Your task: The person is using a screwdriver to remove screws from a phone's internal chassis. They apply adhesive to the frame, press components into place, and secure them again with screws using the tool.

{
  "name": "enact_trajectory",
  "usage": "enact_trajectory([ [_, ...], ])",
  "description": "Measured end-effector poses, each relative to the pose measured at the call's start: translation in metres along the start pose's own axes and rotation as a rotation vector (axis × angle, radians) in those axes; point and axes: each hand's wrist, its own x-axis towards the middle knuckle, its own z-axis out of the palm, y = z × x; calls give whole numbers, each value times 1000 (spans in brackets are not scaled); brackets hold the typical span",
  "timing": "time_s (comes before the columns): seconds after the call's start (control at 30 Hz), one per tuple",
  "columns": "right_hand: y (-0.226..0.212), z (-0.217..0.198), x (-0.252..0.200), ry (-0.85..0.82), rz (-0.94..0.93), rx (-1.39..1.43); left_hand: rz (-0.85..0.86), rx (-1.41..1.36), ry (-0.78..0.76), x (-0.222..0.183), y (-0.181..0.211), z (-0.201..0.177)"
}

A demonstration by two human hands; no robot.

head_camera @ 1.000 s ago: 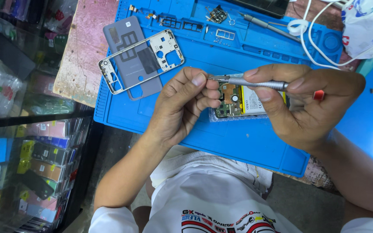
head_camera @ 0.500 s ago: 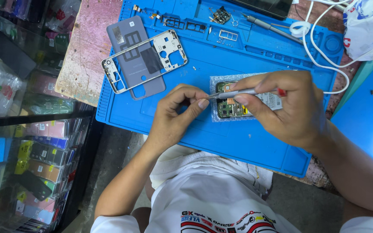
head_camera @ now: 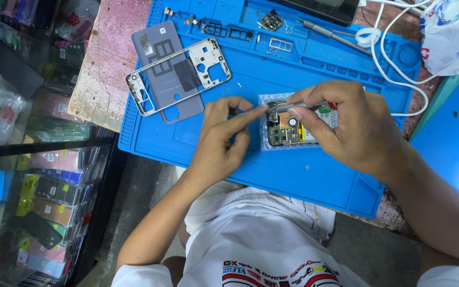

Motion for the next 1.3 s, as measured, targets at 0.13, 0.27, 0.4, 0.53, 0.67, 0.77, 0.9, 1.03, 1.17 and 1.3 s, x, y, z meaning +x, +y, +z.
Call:
enact_trajectory([
  [0.13,-1,-5,2,-7,-5,-61,26,54,-47,5,-3,7],
  [0.27,-2,-3,4,-44,46,-61,22,95,-70,7,-4,11],
  [0.4,-2,-3,5,-59,19,-78,29,115,-74,6,-5,12],
  [0.53,-4,-2,6,-71,28,-80,23,120,-77,6,-5,13],
  [0.67,-6,-1,7,-67,33,-104,32,128,-73,6,-4,13],
  [0.77,-11,-2,10,-121,38,-68,40,127,-68,6,-4,13],
  [0.9,-17,-6,18,-128,-37,-52,34,117,-70,5,-4,13],
  [1.03,-19,-5,24,-148,19,-120,40,123,-64,6,-3,12],
  [1.17,-19,-4,28,-138,-9,-204,33,120,-65,7,-4,13],
  [1.3,-20,-6,30,-181,4,-102,35,113,-59,6,-5,13],
])
